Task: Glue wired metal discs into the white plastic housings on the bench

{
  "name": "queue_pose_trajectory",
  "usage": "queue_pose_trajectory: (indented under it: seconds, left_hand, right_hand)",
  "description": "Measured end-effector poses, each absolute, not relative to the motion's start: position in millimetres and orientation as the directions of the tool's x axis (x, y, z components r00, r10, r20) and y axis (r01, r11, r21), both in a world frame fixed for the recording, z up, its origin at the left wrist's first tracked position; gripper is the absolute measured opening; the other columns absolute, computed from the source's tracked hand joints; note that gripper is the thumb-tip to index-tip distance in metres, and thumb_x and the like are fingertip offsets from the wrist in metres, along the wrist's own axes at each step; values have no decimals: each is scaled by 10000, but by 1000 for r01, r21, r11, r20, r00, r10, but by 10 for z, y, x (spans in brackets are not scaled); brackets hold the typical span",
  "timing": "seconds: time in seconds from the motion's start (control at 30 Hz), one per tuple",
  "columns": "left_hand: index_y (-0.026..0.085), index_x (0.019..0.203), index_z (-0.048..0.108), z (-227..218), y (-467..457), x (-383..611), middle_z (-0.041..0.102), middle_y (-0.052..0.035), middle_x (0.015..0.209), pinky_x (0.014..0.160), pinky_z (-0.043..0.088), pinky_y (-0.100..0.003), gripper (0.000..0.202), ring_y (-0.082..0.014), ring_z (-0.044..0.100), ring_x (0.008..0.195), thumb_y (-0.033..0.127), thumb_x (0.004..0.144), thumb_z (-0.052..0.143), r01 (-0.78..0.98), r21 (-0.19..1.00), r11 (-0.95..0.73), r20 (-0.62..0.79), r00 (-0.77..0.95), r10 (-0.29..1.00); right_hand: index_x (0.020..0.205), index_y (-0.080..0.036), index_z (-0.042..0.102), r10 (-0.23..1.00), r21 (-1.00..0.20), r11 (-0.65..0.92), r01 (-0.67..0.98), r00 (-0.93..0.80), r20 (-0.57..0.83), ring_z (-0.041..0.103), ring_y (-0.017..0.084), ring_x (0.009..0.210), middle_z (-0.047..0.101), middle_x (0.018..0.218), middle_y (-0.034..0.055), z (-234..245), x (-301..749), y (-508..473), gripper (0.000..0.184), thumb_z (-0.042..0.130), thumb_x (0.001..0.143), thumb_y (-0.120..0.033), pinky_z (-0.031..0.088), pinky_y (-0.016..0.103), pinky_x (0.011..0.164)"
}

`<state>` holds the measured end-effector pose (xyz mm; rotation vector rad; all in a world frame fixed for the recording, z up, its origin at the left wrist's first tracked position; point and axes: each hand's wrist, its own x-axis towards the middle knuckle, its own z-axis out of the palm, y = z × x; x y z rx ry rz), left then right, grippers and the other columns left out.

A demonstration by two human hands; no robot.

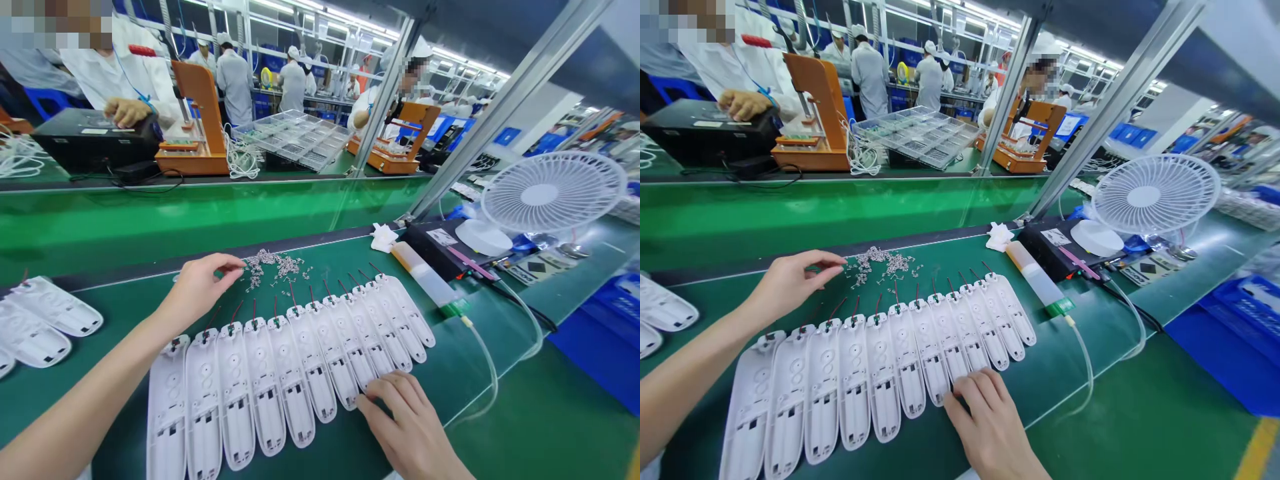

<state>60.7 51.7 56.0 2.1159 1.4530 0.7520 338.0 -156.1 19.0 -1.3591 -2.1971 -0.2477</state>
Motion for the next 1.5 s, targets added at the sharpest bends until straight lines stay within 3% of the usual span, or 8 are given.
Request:
queue_pose_trajectory:
  seconds: [0.33, 0.47, 0.6, 0.73, 0.97, 1.1, 1.2, 1.5]
  left_hand:
    - [216, 676, 637, 832, 91, 976, 655, -3, 707, 548, 433, -241, 236, -136, 561, 625, 422, 751, 550, 535, 754, -381, 113, 465, 878]
    - [198, 629, 605, 833, -78, 1165, 638, -2, 669, 532, 421, -234, 210, -132, 558, 624, 390, 708, 575, 472, 864, -173, -107, 509, 854]
    - [176, 615, 537, 765, -205, 1331, 518, 44, 529, 384, 330, -202, 246, -68, 404, 404, 408, 651, 610, 379, 914, 147, -359, 582, 730]
    - [164, 590, 495, 737, -279, 1414, 456, 71, 462, 351, 282, -185, 329, -45, 347, 361, 438, 595, 677, 291, 909, 298, -417, 639, 646]
    - [161, 587, 491, 685, -399, 1393, 456, 60, 454, 357, 315, -182, 395, -69, 395, 413, 486, 571, 715, 268, 877, 398, -465, 679, 568]
    - [166, 687, 574, 634, -235, 1319, 549, 24, 596, 483, 417, -222, 193, -111, 512, 556, 351, 727, 612, 453, 890, 57, -379, 662, 647]
    - [201, 808, 617, 585, 62, 1258, 611, -1, 830, 669, 450, -270, 74, -144, 567, 760, 229, 793, 550, 667, 628, -402, -135, 602, 787]
    - [202, 791, 603, 383, 455, 1349, 577, -40, 899, 620, 430, -289, 151, -220, 580, 832, 189, 813, 454, 763, 372, -529, -82, 594, 800]
  right_hand:
    - [855, -143, 622, 736, 10, 477, 879, -406, 541, 527, 178, 771, 616, 792, 37, 93, 3353, -1607, 353, 284, 930, -76, 347, 366, 825]
    - [907, -150, 622, 728, 23, 475, 880, -408, 551, 559, 169, 750, 633, 773, 22, 206, 3314, -1622, 408, 220, 937, -89, 346, 358, 813]
    - [883, -148, 615, 724, -138, 460, 877, -280, 631, 546, 155, 691, 629, 767, 27, 496, 3157, -1462, 223, 399, 904, -98, 385, 321, 698]
    - [900, -149, 594, 684, -236, 473, 849, -184, 706, 549, 173, 754, 641, 823, 56, 655, 2964, -1255, 163, 460, 859, -66, 422, 320, 682]
    - [847, -127, 596, 666, -171, 533, 829, -286, 689, 540, 172, 714, 630, 791, 63, 579, 2881, -1181, 219, 421, 812, -1, 406, 331, 673]
    - [818, -142, 591, 694, -224, 539, 812, -277, 665, 528, 160, 682, 613, 756, 53, 557, 3006, -1211, 219, 408, 835, -23, 414, 306, 624]
    - [822, -168, 588, 732, -255, 482, 838, -225, 644, 544, 151, 706, 610, 751, 39, 562, 3191, -1258, 172, 450, 863, -74, 446, 282, 650]
    - [861, -168, 579, 809, -252, 405, 879, -216, 547, 554, 148, 726, 591, 780, 47, 468, 3661, -1536, 149, 451, 876, -94, 485, 263, 637]
